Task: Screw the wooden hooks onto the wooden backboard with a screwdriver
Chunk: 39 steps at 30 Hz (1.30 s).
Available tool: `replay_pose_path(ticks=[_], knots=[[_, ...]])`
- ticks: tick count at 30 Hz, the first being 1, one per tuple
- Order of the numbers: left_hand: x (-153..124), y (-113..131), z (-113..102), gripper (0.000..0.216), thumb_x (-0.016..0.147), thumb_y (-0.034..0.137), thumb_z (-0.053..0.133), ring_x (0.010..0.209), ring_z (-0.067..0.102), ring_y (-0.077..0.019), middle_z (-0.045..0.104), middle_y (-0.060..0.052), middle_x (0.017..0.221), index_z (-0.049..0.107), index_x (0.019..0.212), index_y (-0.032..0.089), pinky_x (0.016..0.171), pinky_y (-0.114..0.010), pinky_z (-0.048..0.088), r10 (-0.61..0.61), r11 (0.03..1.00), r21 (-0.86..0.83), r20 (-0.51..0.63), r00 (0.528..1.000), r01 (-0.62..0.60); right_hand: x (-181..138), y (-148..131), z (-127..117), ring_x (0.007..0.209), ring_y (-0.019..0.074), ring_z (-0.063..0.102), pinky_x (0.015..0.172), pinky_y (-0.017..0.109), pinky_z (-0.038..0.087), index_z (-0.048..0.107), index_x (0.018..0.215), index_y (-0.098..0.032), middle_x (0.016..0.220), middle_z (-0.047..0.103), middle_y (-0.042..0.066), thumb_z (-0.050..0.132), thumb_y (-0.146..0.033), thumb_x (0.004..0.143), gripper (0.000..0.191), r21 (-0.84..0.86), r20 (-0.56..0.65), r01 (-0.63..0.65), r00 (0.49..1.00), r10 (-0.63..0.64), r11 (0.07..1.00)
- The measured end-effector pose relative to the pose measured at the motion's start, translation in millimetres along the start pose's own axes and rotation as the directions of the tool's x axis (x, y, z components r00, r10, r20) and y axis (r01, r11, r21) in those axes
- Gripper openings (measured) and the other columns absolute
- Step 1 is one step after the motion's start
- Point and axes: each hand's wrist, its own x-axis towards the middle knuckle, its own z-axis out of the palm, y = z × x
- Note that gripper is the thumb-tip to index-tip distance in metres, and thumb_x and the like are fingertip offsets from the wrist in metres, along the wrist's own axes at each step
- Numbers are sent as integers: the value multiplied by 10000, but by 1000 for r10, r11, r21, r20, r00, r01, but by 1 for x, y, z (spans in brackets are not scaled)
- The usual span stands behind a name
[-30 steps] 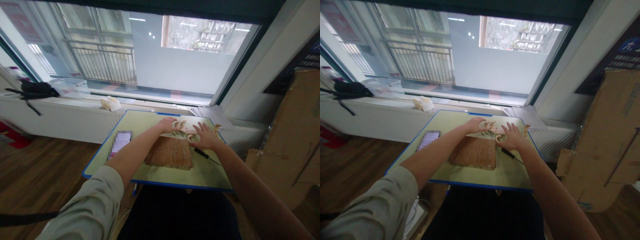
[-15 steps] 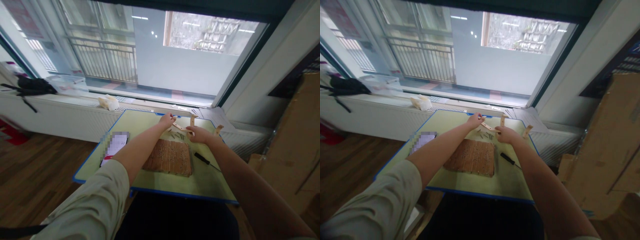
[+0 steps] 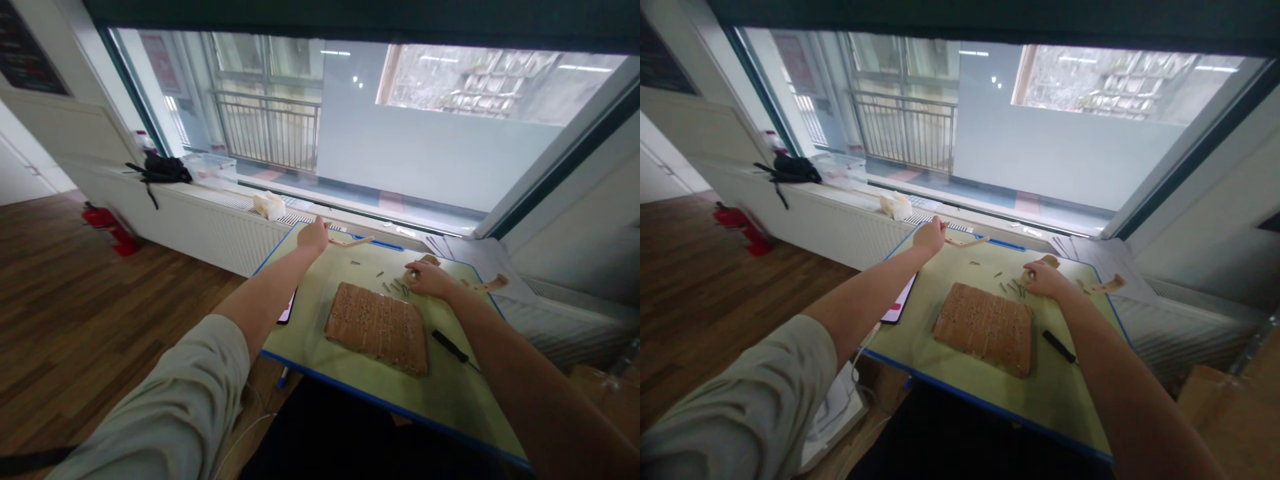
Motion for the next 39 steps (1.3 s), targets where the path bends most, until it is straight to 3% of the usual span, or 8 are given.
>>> replay_pose_path(ticks=[10, 15, 18, 23, 26, 29, 34, 39], knots=[[1, -45, 10, 313, 898, 272, 483, 1060, 639, -273, 682, -188, 1095, 580, 1162, 134, 873, -334, 449, 63, 996, -77, 155, 986, -51, 31, -43, -29, 1098, 265, 591, 967, 386, 463, 584, 1224, -111, 1240, 599, 167, 619, -229, 653, 584, 122, -257, 99, 964, -65, 988], [4, -48, 5, 837, 796, 332, 640, 1131, 617, -223, 577, -198, 1311, 209, 1476, 101, 897, -277, 467, 128, 977, -194, 209, 970, -87, 54, -90, -60, 1086, 256, 592, 978, 398, 459, 576, 1238, -140, 1245, 595, 140, 636, -236, 677, 572, 210, -365, 214, 922, -127, 954], [7, -45, -6, 952, 744, 356, 689, 1350, 417, -297, 378, -237, 1477, 167, 1490, 79, 1071, -376, 373, 280, 936, -233, 30, 960, -265, 64, -126, -72, 1095, 268, 582, 987, 446, 449, 593, 1209, -172, 1215, 617, 120, 686, -254, 642, 580, 337, -360, 328, 911, -201, 883], [-2, -35, -32, 819, 662, 440, 763, 1406, 296, -353, 417, -167, 1469, 443, 1359, 153, 1126, -469, 300, 582, 753, -235, -197, 789, -614, 66, -173, -79, 834, 174, 636, 799, 378, 536, 581, 1166, -257, 986, 665, 19, 738, -234, 629, 561, 822, -195, 280, 956, -218, 495], [-18, -28, -49, 288, 839, 417, 573, 918, 644, -227, 698, -75, 950, 639, 973, 171, 833, -357, 492, 442, 803, -374, -149, 884, -464, 60, -188, -82, 862, 164, 654, 809, 356, 541, 576, 1083, -284, 955, 651, -15, 766, -211, 610, 515, 961, -157, 202, 961, -227, 189], [-31, -32, -63, 225, 855, 365, 516, 624, 556, -155, 590, 1, 636, 608, 766, 180, 614, -276, 431, 269, 888, -367, -75, 960, -277, 59, -193, -82, 887, 173, 668, 784, 354, 555, 553, 1054, -288, 1041, 609, -16, 760, -215, 599, 505, 993, -113, 115, 987, -111, 15], [-17, -65, -60, 281, 744, 414, 660, 531, 459, -98, 455, 54, 583, 498, 730, 185, 518, -219, 373, -129, 705, -707, -43, 991, 61, 71, -197, -57, 619, 71, 593, 603, 275, 527, 522, 1094, -225, 1173, 556, 59, 716, -225, 616, 516, 923, -173, 129, 981, 90, 362], [17, -91, -32, 311, 873, 446, 462, 557, 526, -87, 523, 18, 607, 485, 726, 172, 587, -211, 448, -358, 125, -986, 61, 932, 113, 80, -226, -18, 767, 122, 612, 691, 297, 530, 580, 1141, -180, 1256, 509, 128, 586, -123, 727, 418, 351, -227, 383, 920, -319, 854]])
